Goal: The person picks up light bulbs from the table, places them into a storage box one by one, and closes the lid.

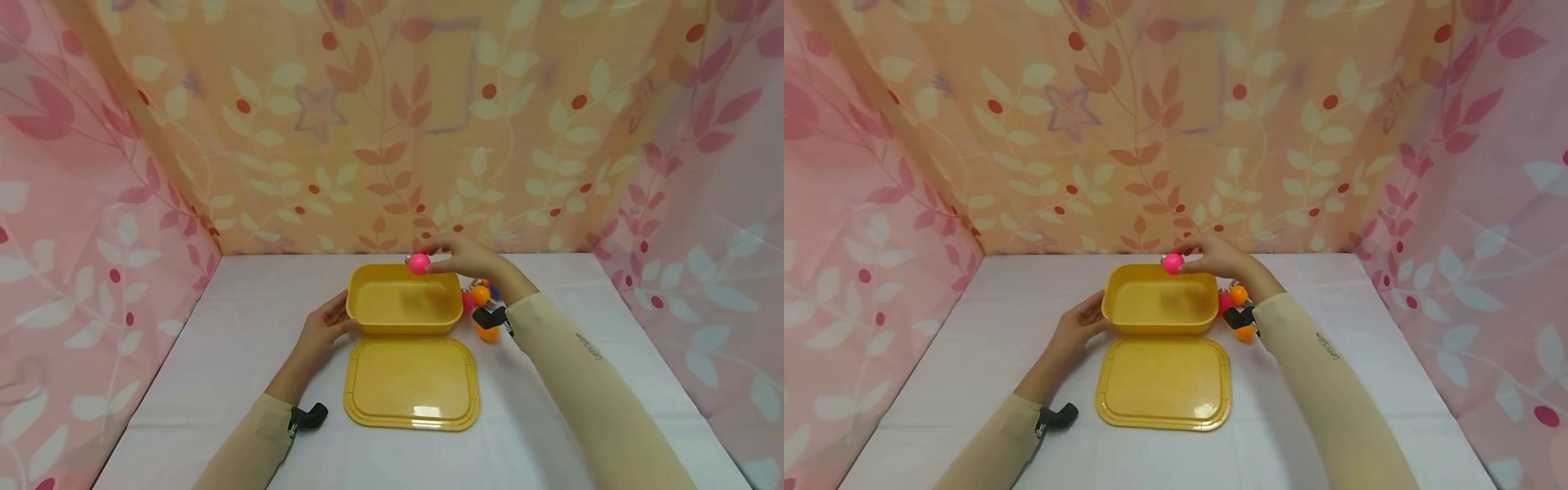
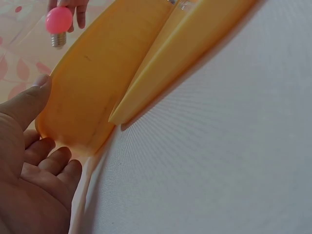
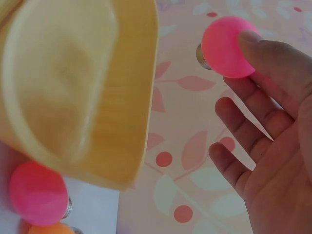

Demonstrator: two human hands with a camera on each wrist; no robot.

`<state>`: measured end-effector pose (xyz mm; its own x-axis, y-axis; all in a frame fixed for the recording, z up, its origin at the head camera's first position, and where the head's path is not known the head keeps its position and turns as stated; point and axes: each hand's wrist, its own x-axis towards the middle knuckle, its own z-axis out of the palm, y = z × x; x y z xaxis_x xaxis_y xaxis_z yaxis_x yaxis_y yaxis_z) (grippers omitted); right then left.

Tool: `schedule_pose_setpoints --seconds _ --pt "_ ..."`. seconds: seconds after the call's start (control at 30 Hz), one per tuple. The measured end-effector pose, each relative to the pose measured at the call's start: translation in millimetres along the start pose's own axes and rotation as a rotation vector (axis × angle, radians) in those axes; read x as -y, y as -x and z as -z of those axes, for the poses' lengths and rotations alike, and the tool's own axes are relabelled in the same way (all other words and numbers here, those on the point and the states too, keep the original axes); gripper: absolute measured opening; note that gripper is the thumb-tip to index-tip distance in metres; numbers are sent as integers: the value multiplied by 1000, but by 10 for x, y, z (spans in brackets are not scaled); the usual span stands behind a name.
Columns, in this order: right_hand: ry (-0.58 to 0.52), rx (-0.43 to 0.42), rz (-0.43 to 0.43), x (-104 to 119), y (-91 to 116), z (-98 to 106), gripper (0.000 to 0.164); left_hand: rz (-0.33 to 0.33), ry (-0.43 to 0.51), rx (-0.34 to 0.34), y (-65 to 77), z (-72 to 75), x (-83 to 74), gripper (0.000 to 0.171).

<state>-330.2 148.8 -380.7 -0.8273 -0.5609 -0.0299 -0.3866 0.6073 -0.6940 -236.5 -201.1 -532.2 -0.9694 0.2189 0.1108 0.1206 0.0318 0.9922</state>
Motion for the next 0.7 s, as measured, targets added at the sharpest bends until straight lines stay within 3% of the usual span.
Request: schedule_pose_setpoints --seconds 0.13,0.37,0.7 --pt "37 44 -5 -1 -138 -24 45 3 19 6 4 1 12 74" --pt "-1 141 144 63 -408 -78 39 -9 39 6 -13 1 -10 76" --pt "-17 244 170 129 -621 -318 37 23 59 -4 8 -19 -19 76"
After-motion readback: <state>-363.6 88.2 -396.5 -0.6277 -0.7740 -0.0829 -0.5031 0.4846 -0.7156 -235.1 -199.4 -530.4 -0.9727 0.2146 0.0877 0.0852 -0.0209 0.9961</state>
